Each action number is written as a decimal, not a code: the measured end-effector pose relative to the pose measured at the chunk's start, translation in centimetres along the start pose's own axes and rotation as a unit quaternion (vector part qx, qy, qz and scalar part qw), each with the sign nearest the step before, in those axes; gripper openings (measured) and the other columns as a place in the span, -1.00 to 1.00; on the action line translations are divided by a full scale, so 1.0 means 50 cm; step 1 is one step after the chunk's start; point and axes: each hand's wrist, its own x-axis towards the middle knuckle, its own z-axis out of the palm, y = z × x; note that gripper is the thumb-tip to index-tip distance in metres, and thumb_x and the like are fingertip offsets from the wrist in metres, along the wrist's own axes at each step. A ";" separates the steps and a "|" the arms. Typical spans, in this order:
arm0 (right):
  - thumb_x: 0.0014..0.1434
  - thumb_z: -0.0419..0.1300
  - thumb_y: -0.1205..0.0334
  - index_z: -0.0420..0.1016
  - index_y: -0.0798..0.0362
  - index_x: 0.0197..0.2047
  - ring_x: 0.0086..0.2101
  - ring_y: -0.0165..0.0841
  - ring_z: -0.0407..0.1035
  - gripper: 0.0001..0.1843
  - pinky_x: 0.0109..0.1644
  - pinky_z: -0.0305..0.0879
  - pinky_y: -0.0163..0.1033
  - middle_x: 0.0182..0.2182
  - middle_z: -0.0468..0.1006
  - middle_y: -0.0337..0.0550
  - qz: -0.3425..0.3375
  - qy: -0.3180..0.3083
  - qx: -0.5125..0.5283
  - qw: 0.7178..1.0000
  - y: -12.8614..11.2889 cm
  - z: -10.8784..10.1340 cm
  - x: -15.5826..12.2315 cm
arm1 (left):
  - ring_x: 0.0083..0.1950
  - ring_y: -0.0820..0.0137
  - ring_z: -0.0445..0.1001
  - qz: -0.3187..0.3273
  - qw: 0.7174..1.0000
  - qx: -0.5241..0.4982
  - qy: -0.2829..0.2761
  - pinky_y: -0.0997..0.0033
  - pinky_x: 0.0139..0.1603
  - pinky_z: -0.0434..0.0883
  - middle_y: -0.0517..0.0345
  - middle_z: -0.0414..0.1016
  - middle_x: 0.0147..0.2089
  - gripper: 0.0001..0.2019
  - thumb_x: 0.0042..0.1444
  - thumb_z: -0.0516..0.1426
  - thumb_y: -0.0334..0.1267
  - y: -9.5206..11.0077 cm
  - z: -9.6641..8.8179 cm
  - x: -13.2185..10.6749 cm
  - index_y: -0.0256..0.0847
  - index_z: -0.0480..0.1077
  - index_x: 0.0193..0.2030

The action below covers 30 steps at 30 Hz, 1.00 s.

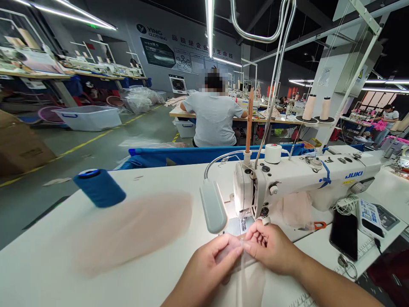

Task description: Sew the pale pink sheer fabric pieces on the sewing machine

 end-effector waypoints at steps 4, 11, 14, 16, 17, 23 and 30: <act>0.26 0.27 0.25 0.46 -0.02 -0.27 -0.38 -0.36 0.33 -0.93 -0.31 0.22 -0.31 -0.42 0.45 -0.32 -0.035 0.022 -0.038 0.998 0.002 0.010 -0.003 | -0.45 0.35 0.37 0.027 0.999 0.020 0.000 0.45 -0.47 0.36 0.21 0.49 -0.40 -0.57 0.25 0.19 0.20 -0.024 0.005 0.001 -0.12 0.52 -0.39; 0.28 0.22 0.21 0.38 -0.04 -0.30 -0.46 -0.37 0.29 -0.89 -0.33 0.13 -0.27 -0.49 0.39 -0.36 -0.068 0.034 -0.075 0.994 -0.002 0.014 -0.009 | -0.46 0.38 0.32 0.021 1.000 0.009 0.008 0.44 -0.49 0.29 0.23 0.57 -0.32 -0.63 0.23 0.18 0.18 -0.071 0.020 0.011 -0.09 0.45 -0.31; 0.28 0.22 0.20 0.38 -0.03 -0.30 -0.43 -0.35 0.31 -0.89 -0.30 0.14 -0.26 -0.49 0.39 -0.35 -0.085 0.035 -0.090 0.992 -0.006 0.012 -0.011 | -0.44 0.36 0.31 0.000 0.999 0.016 0.036 0.43 -0.46 0.25 0.30 0.42 -0.44 -0.64 0.15 0.21 0.18 -0.075 0.025 0.014 -0.08 0.39 -0.34; 0.27 0.21 0.21 0.38 -0.03 -0.29 -0.43 -0.35 0.31 -0.90 -0.29 0.15 -0.26 -0.48 0.39 -0.34 -0.091 0.032 -0.098 0.990 -0.007 0.012 -0.013 | -0.45 0.36 0.28 -0.012 0.999 0.006 0.033 0.42 -0.46 0.25 0.31 0.38 -0.45 -0.63 0.13 0.21 0.19 -0.073 0.026 0.015 -0.08 0.40 -0.31; 0.27 0.21 0.21 0.38 -0.03 -0.28 -0.42 -0.35 0.31 -0.91 -0.29 0.16 -0.25 -0.47 0.39 -0.34 -0.093 0.031 -0.102 0.990 -0.007 0.011 -0.013 | -0.46 0.37 0.27 -0.016 1.000 -0.001 0.026 0.42 -0.46 0.24 0.32 0.37 -0.45 -0.62 0.13 0.21 0.21 -0.071 0.026 0.016 -0.08 0.42 -0.28; 0.32 0.21 0.20 0.38 -0.04 -0.27 -0.42 -0.35 0.32 -0.89 -0.23 0.21 -0.24 -0.45 0.42 -0.34 -0.098 0.036 -0.127 0.986 -0.003 0.011 -0.016 | -0.49 0.38 0.22 -0.036 0.999 -0.018 -0.032 0.42 -0.48 0.20 0.33 0.33 -0.49 -0.54 0.16 0.20 0.28 -0.052 0.020 0.014 -0.10 0.53 -0.17; 0.33 0.21 0.21 0.38 -0.05 -0.28 -0.42 -0.35 0.32 -0.88 -0.23 0.22 -0.24 -0.44 0.44 -0.33 -0.108 0.040 -0.144 0.983 -0.003 0.008 -0.018 | -0.46 0.41 0.14 -0.056 0.996 -0.064 -0.041 0.42 -0.45 0.16 0.38 0.18 -0.48 -0.56 0.06 0.25 0.25 -0.009 0.016 0.008 -0.10 0.36 -0.36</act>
